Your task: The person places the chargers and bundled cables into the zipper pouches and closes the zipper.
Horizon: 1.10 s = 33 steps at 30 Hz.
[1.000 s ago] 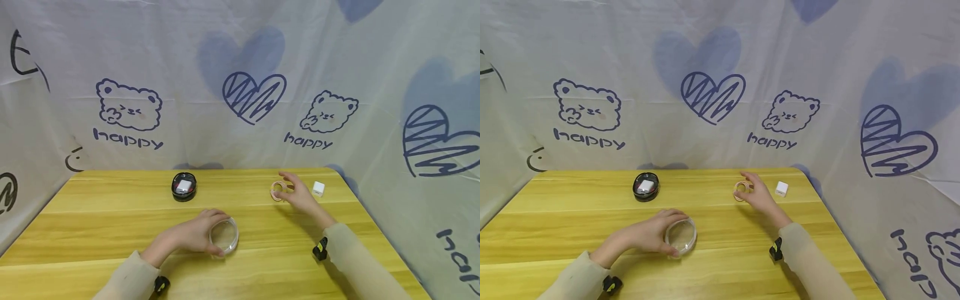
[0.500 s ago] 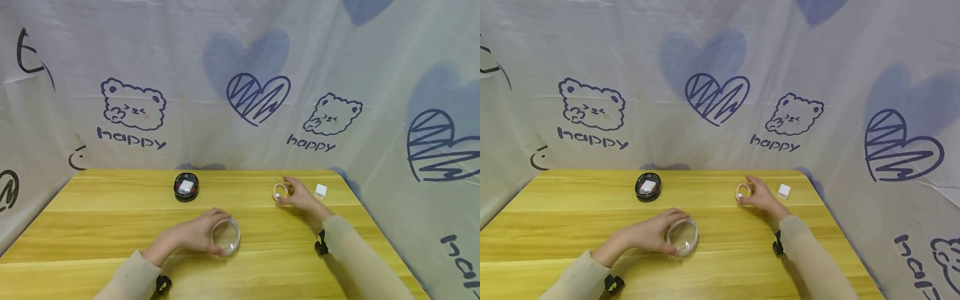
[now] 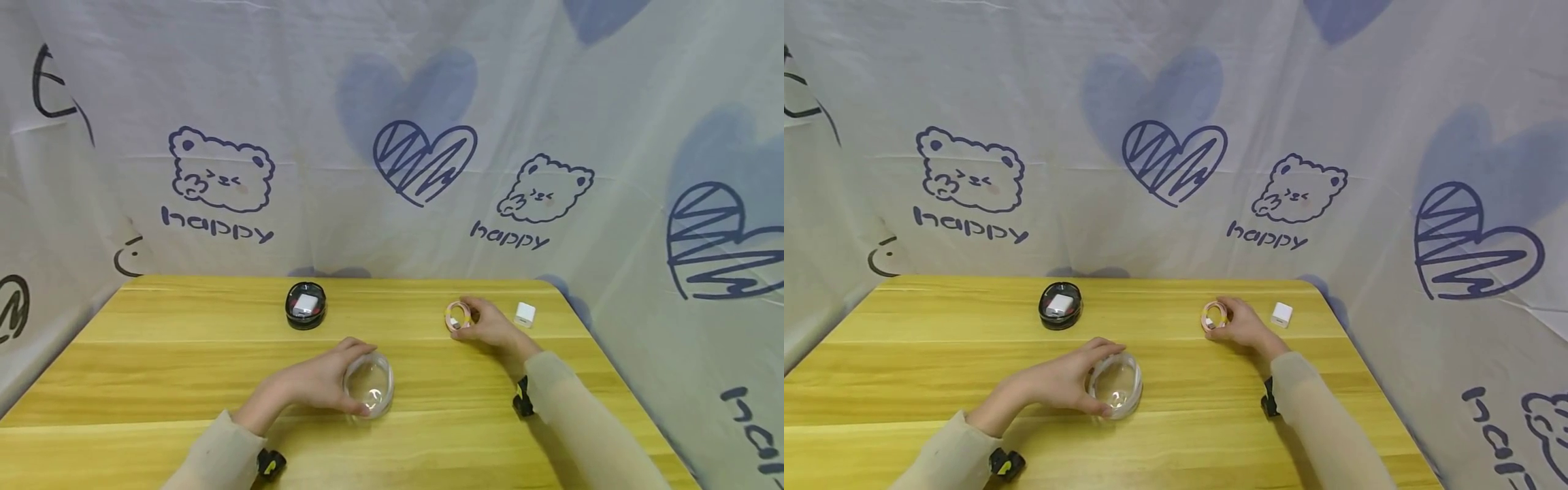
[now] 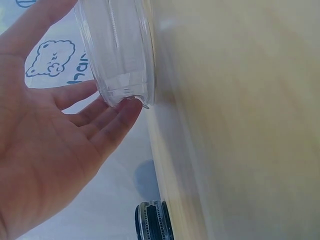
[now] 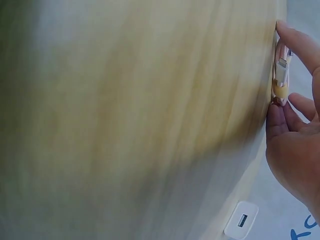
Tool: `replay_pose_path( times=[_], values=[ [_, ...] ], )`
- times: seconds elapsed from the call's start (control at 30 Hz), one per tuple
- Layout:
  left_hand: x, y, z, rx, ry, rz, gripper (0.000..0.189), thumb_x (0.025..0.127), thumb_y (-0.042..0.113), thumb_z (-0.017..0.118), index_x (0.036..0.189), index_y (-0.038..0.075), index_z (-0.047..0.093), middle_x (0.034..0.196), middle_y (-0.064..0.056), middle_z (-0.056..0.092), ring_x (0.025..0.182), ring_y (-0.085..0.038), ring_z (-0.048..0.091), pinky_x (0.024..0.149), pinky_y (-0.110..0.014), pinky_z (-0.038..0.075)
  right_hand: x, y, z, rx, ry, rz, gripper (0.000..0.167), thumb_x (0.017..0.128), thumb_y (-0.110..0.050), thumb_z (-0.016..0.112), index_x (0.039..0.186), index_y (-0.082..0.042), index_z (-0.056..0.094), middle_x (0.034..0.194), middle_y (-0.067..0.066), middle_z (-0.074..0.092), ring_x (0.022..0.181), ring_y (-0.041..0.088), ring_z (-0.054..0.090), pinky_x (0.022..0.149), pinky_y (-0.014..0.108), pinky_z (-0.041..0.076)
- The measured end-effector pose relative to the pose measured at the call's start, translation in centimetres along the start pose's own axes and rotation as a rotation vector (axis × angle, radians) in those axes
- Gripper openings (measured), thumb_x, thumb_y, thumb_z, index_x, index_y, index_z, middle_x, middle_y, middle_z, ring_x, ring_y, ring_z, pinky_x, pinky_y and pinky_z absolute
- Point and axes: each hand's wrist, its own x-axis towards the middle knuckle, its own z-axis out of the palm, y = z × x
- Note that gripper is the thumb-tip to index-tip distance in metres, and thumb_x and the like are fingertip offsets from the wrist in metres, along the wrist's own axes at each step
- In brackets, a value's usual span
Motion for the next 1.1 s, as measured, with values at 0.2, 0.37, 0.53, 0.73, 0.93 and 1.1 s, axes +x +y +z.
replay_pose_path(
  times=[0.2, 0.37, 0.53, 0.73, 0.93, 1.1],
  values=[
    [0.0, 0.1, 0.1, 0.002, -0.004, -0.013, 0.106, 0.073, 0.035, 0.092, 0.156, -0.003, 0.039, 0.145, -0.014, 0.046, 0.128, -0.030, 0.054, 0.110, -0.051, 0.048, -0.2, -0.4, 0.2, -0.037, 0.015, 0.017, 0.091, 0.079, -0.011, 0.091, 0.151, 0.015, 0.040, 0.142, 0.032, 0.053, 0.124, 0.039, 0.055, 0.112, 0.053, 0.044],
    [0.0, 0.0, 0.1, -0.005, 0.001, -0.019, 0.105, 0.073, 0.034, 0.092, 0.156, -0.003, 0.038, 0.144, -0.014, 0.045, 0.126, -0.030, 0.054, 0.109, -0.051, 0.049, -0.2, -0.8, 0.4, -0.082, 0.018, 0.013, 0.092, 0.077, -0.015, 0.093, 0.148, 0.016, 0.043, 0.133, 0.029, 0.057, 0.113, 0.034, 0.057, 0.102, 0.047, 0.049],
    [0.0, -0.1, 0.1, -0.005, 0.003, -0.024, 0.106, 0.073, 0.034, 0.091, 0.157, -0.002, 0.037, 0.144, -0.014, 0.045, 0.126, -0.030, 0.055, 0.107, -0.051, 0.050, -0.5, -1.2, 0.6, -0.048, 0.039, 0.053, 0.091, 0.076, -0.015, 0.094, 0.148, 0.014, 0.045, 0.131, 0.027, 0.056, 0.111, 0.033, 0.057, 0.098, 0.042, 0.050],
    [-0.1, 0.0, 0.0, -0.007, 0.011, -0.027, 0.106, 0.074, 0.033, 0.091, 0.157, -0.003, 0.036, 0.143, -0.015, 0.045, 0.125, -0.030, 0.055, 0.108, -0.051, 0.050, -0.9, -1.8, 1.0, 0.088, 0.041, 0.086, 0.092, 0.077, -0.010, 0.091, 0.149, 0.014, 0.041, 0.134, 0.029, 0.057, 0.118, 0.038, 0.059, 0.102, 0.044, 0.051],
    [-0.1, -0.1, -0.1, -0.011, 0.011, -0.028, 0.107, 0.075, 0.034, 0.091, 0.158, -0.002, 0.035, 0.143, -0.014, 0.044, 0.124, -0.030, 0.054, 0.107, -0.050, 0.051, -1.4, -3.3, 1.4, 0.121, 0.053, 0.076, 0.091, 0.079, -0.009, 0.090, 0.150, 0.014, 0.040, 0.137, 0.029, 0.058, 0.123, 0.041, 0.060, 0.102, 0.042, 0.052],
    [0.0, -0.1, -0.2, -0.016, 0.006, -0.021, 0.106, 0.076, 0.035, 0.090, 0.158, -0.002, 0.034, 0.142, -0.014, 0.044, 0.124, -0.030, 0.054, 0.107, -0.050, 0.051, -2.0, -4.8, 2.0, 0.133, 0.068, 0.057, 0.091, 0.078, -0.010, 0.092, 0.151, 0.011, 0.042, 0.137, 0.026, 0.060, 0.122, 0.038, 0.062, 0.102, 0.040, 0.054]
  ],
)
